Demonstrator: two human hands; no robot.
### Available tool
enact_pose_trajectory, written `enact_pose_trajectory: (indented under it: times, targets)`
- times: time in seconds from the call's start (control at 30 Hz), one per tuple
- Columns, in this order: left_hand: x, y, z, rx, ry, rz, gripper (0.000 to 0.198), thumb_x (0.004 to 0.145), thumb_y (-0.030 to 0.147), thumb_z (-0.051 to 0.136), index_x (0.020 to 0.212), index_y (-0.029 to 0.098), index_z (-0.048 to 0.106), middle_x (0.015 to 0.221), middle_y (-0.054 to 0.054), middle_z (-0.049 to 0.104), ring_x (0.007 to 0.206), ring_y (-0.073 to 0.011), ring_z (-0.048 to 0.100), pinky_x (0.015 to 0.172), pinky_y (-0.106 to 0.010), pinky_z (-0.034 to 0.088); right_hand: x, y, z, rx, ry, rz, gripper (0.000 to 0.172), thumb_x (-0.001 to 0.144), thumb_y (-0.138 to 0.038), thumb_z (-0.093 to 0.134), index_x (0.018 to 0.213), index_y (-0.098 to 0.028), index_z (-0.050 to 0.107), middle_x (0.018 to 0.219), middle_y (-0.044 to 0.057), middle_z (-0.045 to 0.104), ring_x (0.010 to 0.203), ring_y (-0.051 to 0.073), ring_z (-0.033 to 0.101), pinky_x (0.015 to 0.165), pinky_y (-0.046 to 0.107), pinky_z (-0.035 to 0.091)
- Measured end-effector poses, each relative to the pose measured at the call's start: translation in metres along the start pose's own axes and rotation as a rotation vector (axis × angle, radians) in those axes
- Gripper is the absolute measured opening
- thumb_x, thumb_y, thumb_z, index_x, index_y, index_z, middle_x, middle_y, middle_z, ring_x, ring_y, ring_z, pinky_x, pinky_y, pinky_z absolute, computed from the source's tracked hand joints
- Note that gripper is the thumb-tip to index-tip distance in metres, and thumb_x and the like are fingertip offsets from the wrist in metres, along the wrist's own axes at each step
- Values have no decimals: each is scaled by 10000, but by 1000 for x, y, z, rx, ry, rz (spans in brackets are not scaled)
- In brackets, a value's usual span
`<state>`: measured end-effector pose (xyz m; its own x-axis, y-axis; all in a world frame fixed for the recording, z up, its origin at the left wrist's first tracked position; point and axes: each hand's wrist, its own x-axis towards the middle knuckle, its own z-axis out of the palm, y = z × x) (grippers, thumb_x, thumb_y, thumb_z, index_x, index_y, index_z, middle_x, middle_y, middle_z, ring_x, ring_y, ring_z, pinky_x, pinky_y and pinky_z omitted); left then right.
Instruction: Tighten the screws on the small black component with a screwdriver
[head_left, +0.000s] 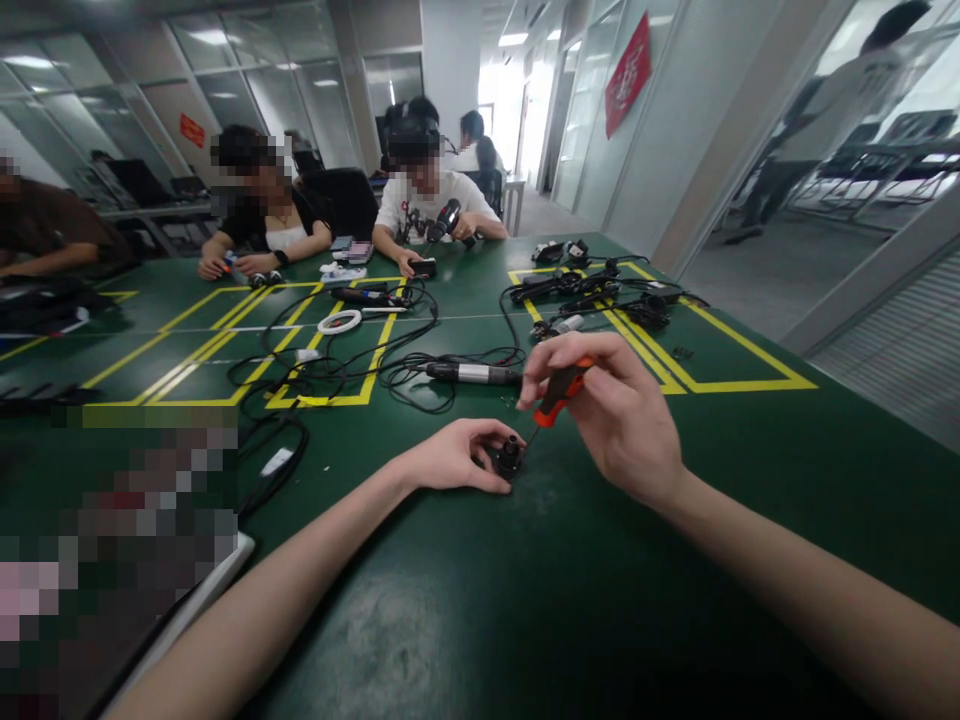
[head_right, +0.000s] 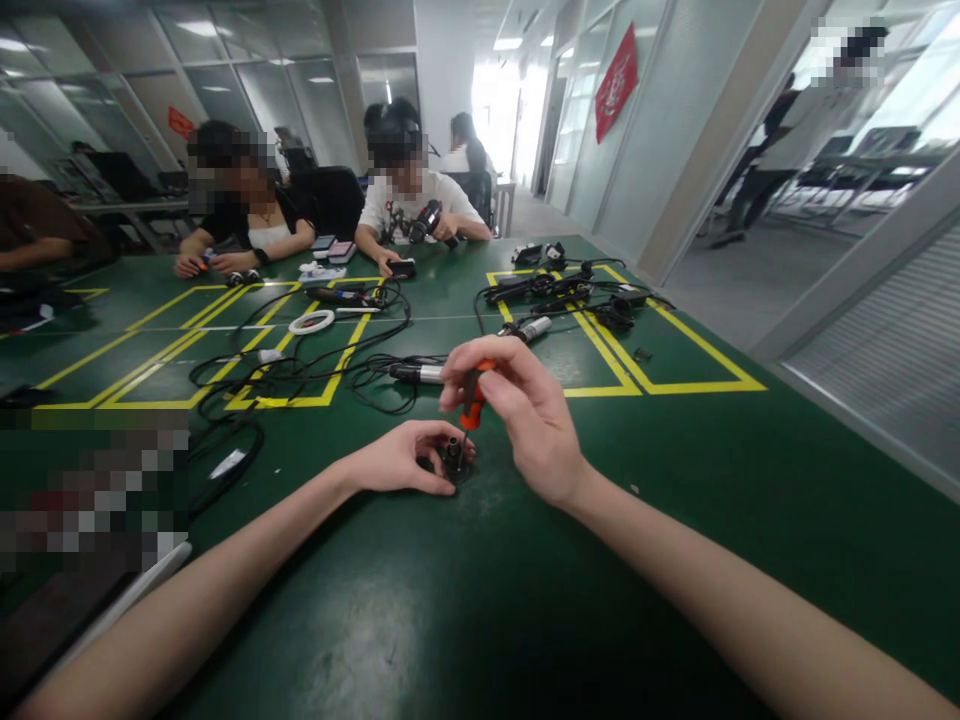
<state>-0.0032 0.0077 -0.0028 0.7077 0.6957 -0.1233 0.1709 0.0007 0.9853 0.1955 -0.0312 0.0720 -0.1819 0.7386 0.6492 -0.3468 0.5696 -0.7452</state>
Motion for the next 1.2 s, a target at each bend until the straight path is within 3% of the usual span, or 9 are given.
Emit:
enact_pose_trajectory:
  times: [0.17,0.27,0.33,0.4,0.57,0.7,0.87,1.03,1.2]
  targets:
    - [1,-3,1,-11,28,18,486,657,188,896,1105,134,716,1103,-94,768,791,-119,697,754,-263,549,5,-2,-2,-134,23,-69,97,991,-324,710,1004,-255,778,938,27,645,775,154,658,621,288,576]
    - [2,-4,1,-25,24,31,517,665,186,889,1147,136,710,1120,-107,778,844,-133,707,777,-265,547,5,-4,-1,-64,13,31,197,1032,-365,638,1169,-261,734,951,35,720,810,176,691,694,326,594]
    - [2,-4,2,-27,21,34,542,668,189,887,1176,135,706,1125,-112,781,836,-132,707,778,-268,546,5,-6,0,26,4,114,192,1038,-389,601,1134,-251,695,942,35,744,821,192,705,765,366,599]
    - [2,-4,2,-26,21,40,535,671,194,881,1175,134,711,1118,-110,783,821,-130,705,773,-267,545,6,-8,1,108,-8,188,172,1020,-393,587,1024,-241,667,888,32,723,771,199,685,728,367,578]
    - [0,1,4,36,28,23,449,685,217,868,1103,129,729,1091,-90,779,738,-97,665,736,-249,541,8,-15,6,269,-26,251,180,960,-371,570,856,-232,619,703,-8,518,585,155,440,573,310,400]
    - [-2,3,4,62,34,12,446,684,232,869,1097,132,732,1080,-73,775,709,-90,656,725,-247,545,7,-18,7,288,-35,274,208,954,-446,622,890,-264,546,629,-51,431,536,146,304,526,284,293]
    - [-2,1,4,70,36,5,430,698,255,867,1087,132,730,1105,-82,772,693,-84,643,700,-241,538,10,-15,5,225,-23,283,269,976,-479,656,872,-247,571,734,-6,594,602,164,495,593,317,410]
    - [-2,1,5,90,45,-10,435,694,263,873,1081,126,728,1114,-82,772,694,-84,640,703,-241,534,12,-14,7,278,-19,290,325,1015,-507,610,838,-235,595,640,-43,436,519,122,332,529,287,322]
    - [-3,-1,4,102,48,-14,428,705,299,873,1074,125,744,1007,-56,763,705,-97,633,685,-237,514,5,-15,12,273,-41,266,284,1004,-520,620,915,-267,528,628,-60,457,519,132,321,510,272,312]
